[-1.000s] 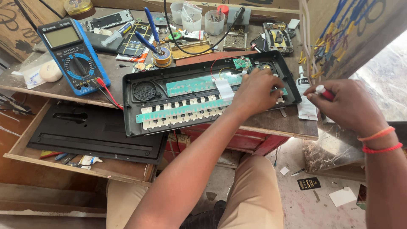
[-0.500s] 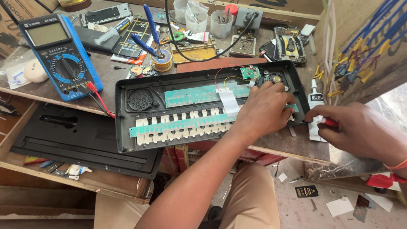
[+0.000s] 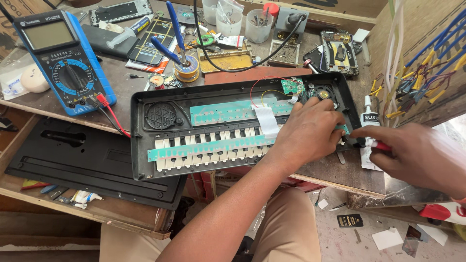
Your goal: The person repairs a toy electronic keyboard on a cluttered workbench. They use a screwdriver to unscrew and adjust components on the keyboard's circuit board, reposition the keyboard, and continue working on its internal parts with the screwdriver.
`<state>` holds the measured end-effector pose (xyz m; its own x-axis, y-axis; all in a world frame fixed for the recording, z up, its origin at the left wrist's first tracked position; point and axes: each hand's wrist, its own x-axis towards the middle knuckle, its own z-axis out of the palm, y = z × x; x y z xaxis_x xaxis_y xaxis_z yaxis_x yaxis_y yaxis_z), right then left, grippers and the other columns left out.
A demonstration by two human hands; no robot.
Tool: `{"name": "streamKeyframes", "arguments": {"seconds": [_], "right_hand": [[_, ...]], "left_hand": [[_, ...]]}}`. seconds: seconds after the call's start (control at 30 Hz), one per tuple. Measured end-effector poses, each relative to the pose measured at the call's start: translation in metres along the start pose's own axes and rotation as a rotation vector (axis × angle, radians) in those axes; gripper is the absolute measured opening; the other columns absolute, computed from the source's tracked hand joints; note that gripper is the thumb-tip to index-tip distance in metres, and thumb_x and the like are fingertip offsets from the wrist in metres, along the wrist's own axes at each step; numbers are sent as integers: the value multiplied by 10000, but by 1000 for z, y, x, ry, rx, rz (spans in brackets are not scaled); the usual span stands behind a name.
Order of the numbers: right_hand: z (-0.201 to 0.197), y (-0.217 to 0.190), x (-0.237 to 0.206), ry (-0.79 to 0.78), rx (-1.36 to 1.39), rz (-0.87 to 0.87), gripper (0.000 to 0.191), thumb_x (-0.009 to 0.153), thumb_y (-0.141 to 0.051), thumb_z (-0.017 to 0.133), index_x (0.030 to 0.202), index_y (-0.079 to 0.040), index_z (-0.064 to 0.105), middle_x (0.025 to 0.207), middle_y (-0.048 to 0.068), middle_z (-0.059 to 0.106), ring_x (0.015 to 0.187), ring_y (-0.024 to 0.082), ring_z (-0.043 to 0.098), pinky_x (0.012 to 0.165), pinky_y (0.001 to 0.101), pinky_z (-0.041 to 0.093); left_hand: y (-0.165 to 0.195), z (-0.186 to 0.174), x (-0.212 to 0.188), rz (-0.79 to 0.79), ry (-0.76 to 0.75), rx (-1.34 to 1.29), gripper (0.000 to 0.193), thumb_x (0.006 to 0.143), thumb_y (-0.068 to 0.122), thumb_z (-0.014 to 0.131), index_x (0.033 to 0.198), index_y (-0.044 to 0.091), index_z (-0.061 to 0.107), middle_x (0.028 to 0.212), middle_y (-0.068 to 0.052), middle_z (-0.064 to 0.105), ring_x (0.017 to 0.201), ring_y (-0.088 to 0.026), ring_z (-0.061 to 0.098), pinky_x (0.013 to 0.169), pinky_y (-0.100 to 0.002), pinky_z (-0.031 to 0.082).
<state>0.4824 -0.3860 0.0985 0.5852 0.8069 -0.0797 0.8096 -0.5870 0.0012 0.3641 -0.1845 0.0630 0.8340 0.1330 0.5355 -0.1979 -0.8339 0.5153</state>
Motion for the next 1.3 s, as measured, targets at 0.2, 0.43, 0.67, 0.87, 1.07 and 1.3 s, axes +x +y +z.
{"name": "streamKeyframes", "arguments": {"seconds": [0.2,0.43,0.67,0.87,1.07,1.3], "right_hand": [[2,0,1,5,85,38,297,783,-265,748,1079,-272,774,530,122,605,490,299,638,560,428,519],[1,-9,11,130,-81,85,238,868,-368,744,979,-161,779,652,124,686,614,323,682,615,440,540],[-3,-17,17,102,-18,134,310,793,-362,768,977,-113,764,774,188,718,766,421,701,717,529,571],[-12,-27,10,87,-15,213,336,841,-306,722,1160,-211,772,779,176,725,747,389,705,709,478,572],[-12,-21,6,117,29,128,255,808,-295,763,1035,-180,763,790,174,728,770,395,703,716,495,570],[-12,-20,8,92,37,118,354,807,-239,721,1159,-217,747,716,167,701,676,369,693,661,474,563]], "left_hand": [[0,1,0,-4,13,-12,192,803,216,755,972,133,792,998,-59,668,1075,-268,619,950,-472,450],[-3,4,0,3,24,-27,185,806,205,748,966,124,793,999,-67,670,1068,-272,621,930,-471,451],[-5,9,2,-7,24,-33,183,796,203,748,953,125,796,981,-61,676,1064,-269,624,928,-465,453],[-7,10,4,7,36,-34,171,793,207,750,937,129,798,975,-59,677,1068,-268,625,931,-466,451],[-9,14,4,8,48,-43,162,785,203,750,920,131,802,982,-59,680,1066,-270,625,931,-465,453],[-9,14,5,9,50,-44,167,788,214,750,923,129,803,981,-66,681,1068,-275,626,934,-469,455]]}}
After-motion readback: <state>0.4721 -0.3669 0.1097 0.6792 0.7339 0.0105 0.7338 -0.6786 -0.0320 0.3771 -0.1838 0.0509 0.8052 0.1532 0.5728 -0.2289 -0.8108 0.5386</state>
